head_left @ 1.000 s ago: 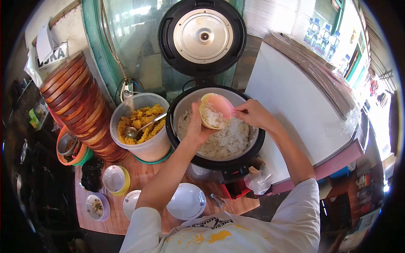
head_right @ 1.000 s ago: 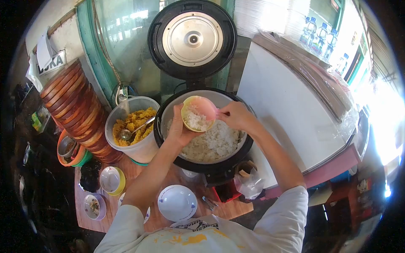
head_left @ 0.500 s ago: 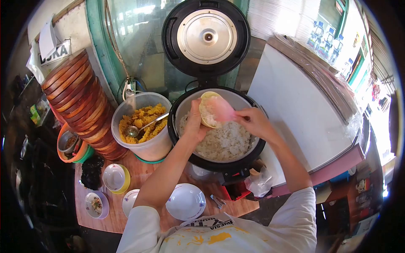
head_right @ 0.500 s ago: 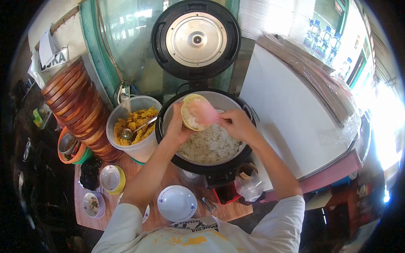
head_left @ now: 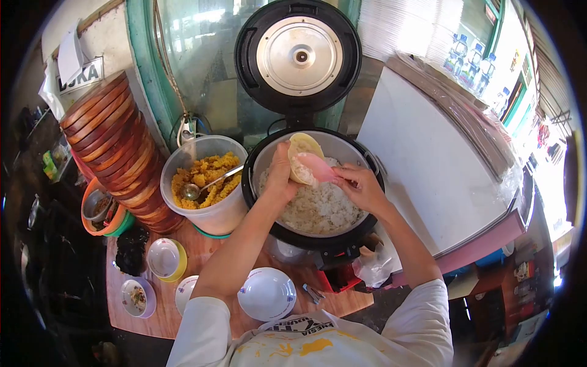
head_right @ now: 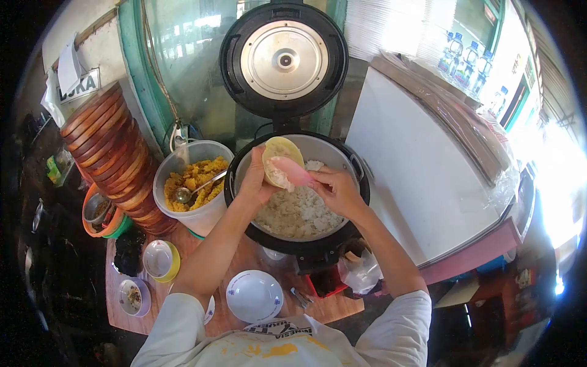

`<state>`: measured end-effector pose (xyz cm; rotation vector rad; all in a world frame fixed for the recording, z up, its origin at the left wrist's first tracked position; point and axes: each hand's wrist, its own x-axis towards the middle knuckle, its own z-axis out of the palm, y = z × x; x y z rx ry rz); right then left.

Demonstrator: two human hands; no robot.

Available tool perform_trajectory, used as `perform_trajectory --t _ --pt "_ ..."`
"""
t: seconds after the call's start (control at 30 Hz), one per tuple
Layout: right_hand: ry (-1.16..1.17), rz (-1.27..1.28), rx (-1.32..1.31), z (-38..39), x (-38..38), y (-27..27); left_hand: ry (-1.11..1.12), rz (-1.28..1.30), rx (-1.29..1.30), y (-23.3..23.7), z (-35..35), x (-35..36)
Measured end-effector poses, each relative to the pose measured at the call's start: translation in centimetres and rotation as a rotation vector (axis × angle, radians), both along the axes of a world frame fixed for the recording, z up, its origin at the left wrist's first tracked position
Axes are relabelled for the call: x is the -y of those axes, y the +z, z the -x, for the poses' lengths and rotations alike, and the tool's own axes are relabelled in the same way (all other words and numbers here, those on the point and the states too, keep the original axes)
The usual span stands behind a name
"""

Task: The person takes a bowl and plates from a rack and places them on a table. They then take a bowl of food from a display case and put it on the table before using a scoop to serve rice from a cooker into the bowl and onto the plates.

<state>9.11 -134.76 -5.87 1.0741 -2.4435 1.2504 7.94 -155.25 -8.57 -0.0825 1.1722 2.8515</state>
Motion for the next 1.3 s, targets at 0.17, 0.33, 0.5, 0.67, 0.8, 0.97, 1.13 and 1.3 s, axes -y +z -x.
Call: perform_trajectory --t 0.17,0.33,0.5,0.67,0.8,0.97,1.13,1.3 --pt "-0.037 -0.061 -0.181 2.4 -3.0 1.3 0.069 0.038 0.034 -1.0 1.7 1.0" --pt "-0.17 -0.049 -0.185 3.9 -3.2 1.3 -0.055 0.055 -0.013 1.3 -0.1 1.2" --pt "0.017 0.053 -0.156 4.4 -1.3 -1.4 -0.059 0.081 0.019 1.1 0.4 1.5" --pt "0.086 0.062 0.001 3.0 -0.3 -1.8 -0.02 0.054 0.032 -0.1 1.3 1.2" --pt "0.138 0.063 -0.023 2.4 -0.9 -1.0 0.013 0.062 -0.018 -1.1 1.6 1.1" --pt "-0.011 -0.081 -0.238 3.4 -4.0 1.4 -0.035 0.129 -0.022 -0.4 0.9 2.1" --pt "-0.058 -0.064 -0.051 3.7 -3.3 2.0 -0.081 0.138 -0.054 1.3 -0.2 1.6" --pt "-0.017 -0.081 -0.09 4.3 -0.8 0.5 -0.093 0.195 -0.139 -0.2 0.7 1.6"
